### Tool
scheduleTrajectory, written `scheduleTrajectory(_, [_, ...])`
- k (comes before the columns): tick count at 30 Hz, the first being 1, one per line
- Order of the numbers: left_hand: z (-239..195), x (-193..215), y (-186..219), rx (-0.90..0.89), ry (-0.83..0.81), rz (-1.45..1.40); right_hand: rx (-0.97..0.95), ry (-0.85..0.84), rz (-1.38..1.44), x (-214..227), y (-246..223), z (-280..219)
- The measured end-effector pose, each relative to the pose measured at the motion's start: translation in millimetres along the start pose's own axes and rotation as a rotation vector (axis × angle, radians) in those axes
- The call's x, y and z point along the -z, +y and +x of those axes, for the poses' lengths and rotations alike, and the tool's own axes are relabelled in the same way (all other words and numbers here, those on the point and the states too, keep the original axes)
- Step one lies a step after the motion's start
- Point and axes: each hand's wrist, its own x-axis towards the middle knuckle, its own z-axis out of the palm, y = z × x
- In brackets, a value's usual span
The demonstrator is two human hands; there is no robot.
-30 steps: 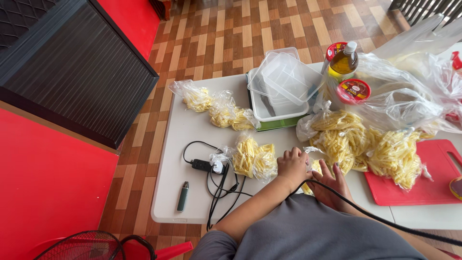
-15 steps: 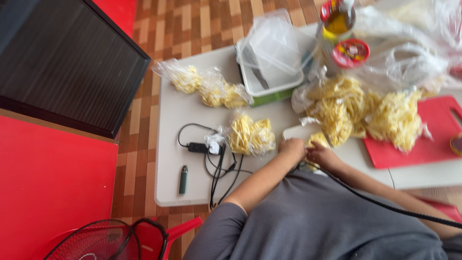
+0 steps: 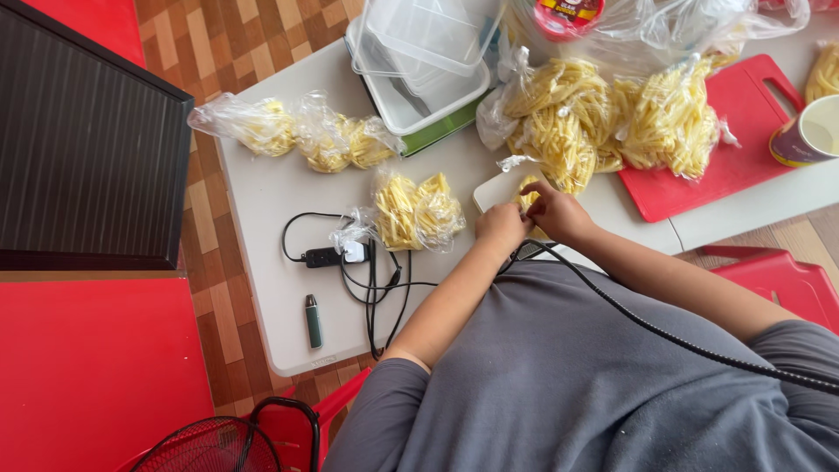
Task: The person repeatedly weighs portions of yellow noodles on a digital scale, places them into clear plastic bags, and ties the bags closed. Completed bags are set aside on the table. A second person is visible in the background handling bottles and containers.
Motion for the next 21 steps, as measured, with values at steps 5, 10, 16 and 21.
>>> scheduleTrajectory(5, [-6,16,6,0.016,0.006,-0.070,0.104,0.035,-0.071,9,-5,-3])
scheduleTrajectory(10, [-9,24,10,0.060,0.014,-0.223,0.176,0.120,0.278,3,17,-11])
scheduleTrajectory(16, [-9,17,-5,-0.233,0.190,-0.502,0.245,0.078,0.595,6,30,-3])
scheduleTrajectory(21, [-2,-9,-19,-0.501,0.330,-0.359,0.184,0.024,0.698,12,22,-6])
